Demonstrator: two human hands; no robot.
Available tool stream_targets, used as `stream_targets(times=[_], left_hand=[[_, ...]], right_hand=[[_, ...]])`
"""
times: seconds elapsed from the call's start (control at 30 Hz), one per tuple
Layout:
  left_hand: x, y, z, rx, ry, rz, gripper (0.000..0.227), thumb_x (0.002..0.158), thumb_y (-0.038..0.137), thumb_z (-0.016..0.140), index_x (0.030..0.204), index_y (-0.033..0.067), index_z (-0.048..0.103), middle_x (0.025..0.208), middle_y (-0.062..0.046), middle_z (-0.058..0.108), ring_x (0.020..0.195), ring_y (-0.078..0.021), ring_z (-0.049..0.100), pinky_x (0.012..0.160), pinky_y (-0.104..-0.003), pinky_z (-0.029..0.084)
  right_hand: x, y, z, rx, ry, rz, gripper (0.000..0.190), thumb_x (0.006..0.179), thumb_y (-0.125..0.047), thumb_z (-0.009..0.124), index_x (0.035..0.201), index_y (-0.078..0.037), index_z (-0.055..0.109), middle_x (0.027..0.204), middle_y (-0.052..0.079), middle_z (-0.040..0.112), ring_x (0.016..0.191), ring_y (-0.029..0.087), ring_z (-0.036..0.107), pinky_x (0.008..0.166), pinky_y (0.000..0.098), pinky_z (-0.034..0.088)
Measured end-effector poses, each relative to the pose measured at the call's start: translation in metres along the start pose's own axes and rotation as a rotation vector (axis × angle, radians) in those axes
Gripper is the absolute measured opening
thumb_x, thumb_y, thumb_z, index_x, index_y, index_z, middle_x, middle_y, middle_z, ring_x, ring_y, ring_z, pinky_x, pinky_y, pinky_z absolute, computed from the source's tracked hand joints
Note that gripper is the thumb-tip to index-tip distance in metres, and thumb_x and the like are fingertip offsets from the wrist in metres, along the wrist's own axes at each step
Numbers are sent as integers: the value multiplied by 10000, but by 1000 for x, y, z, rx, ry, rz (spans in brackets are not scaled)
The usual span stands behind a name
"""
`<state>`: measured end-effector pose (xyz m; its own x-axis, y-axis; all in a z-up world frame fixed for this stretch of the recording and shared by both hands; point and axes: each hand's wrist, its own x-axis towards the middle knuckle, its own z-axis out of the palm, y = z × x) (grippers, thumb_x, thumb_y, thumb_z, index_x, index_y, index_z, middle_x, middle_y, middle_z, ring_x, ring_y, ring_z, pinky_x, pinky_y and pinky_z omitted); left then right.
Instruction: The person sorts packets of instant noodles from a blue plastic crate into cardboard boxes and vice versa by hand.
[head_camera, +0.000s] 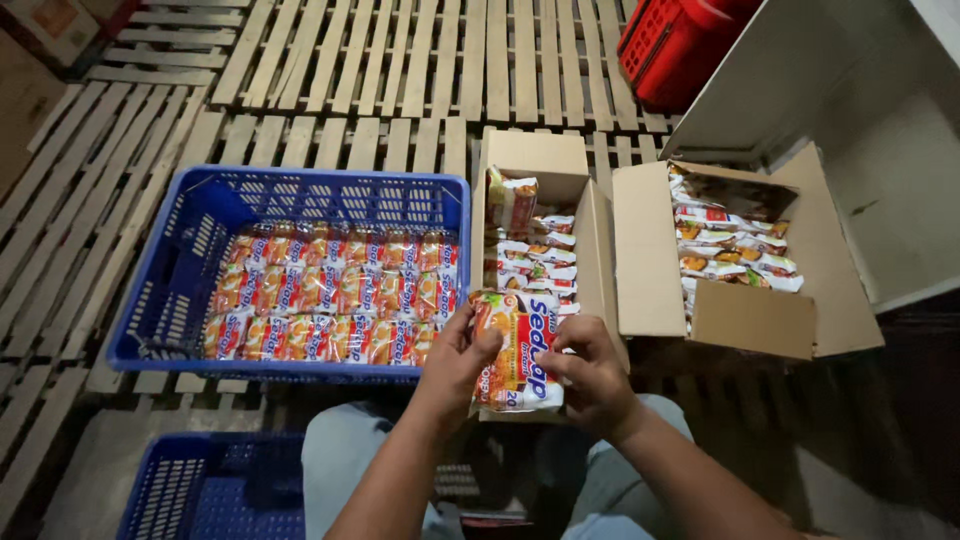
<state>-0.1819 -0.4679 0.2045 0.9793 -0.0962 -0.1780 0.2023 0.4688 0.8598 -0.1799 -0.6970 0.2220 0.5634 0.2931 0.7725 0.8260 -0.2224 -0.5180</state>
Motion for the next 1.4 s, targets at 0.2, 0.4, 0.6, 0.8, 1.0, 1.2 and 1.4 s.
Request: stream_targets(times=[0.2, 0.4, 0.6, 0.8, 1.0, 1.2, 1.4], left_hand=[[-44, 50, 43, -185, 48, 131, 581, 976, 109, 782, 1531, 35, 625, 1045, -89, 744, 828, -109, 666, 684, -220, 570], [-43, 20, -5, -265, 66, 12, 735, 889, 49, 833, 1574, 68, 568, 1298, -226, 745, 1052, -336, 761, 909, -487, 645], [-52, 54, -97, 19, 223, -97, 1035, 818, -80, 829, 1702, 159, 346, 1148, -191, 706, 849, -327, 754, 633, -420, 676], [-5, 75, -193, 119, 525, -16, 771, 917, 100, 864, 1560, -5, 452, 1143, -136, 685, 864, -297, 747, 618, -449, 680], [108, 78, -223, 167, 616, -251, 714, 940, 11, 604, 1638, 116, 493, 1147, -147, 616, 782, -205, 518, 612, -348, 398], [205, 66, -187, 376, 505, -439, 693, 955, -86, 561, 1604, 147, 488, 1445, -265, 553, 746, -230, 588, 501, -306, 483], [323, -55, -223, 685, 523, -345, 508, 876, 219, 812, 1351, 190, 633, 1141, -129, 800, 867, -250, 766, 753, -386, 596]], right_hand=[[-2, -31, 11, -5, -13, 73, 470, 791, 4, 926, 1226, -118, 793, 1449, 225, 454, 1452, 528, 516, 1105, 550, 566], [-2, -31, 35, -88, -191, 98, 691, 803, 178, 724, 1419, -134, 695, 1571, 270, 463, 1434, 528, 539, 1103, 503, 579], [-18, 18, 45, -265, -323, 131, 703, 977, -219, 718, 1577, 30, 448, 1426, 327, 589, 1364, 624, 529, 1132, 680, 467], [-47, 99, 54, -489, -525, 257, 643, 1025, -524, 660, 1475, -67, 613, 1210, 181, 747, 1196, 422, 721, 1072, 554, 536], [-30, 89, 61, -448, -655, 657, 569, 1092, -467, 477, 1488, -75, 592, 1345, 180, 722, 1268, 376, 662, 1079, 519, 476], [-38, 104, 58, -459, -663, 638, 497, 1082, -443, 487, 1381, -82, 654, 1329, 149, 734, 1275, 374, 652, 1084, 523, 472], [-32, 110, 61, -429, -638, 570, 422, 1060, -418, 505, 1315, -130, 678, 1297, 114, 726, 1243, 361, 646, 1062, 511, 458]])
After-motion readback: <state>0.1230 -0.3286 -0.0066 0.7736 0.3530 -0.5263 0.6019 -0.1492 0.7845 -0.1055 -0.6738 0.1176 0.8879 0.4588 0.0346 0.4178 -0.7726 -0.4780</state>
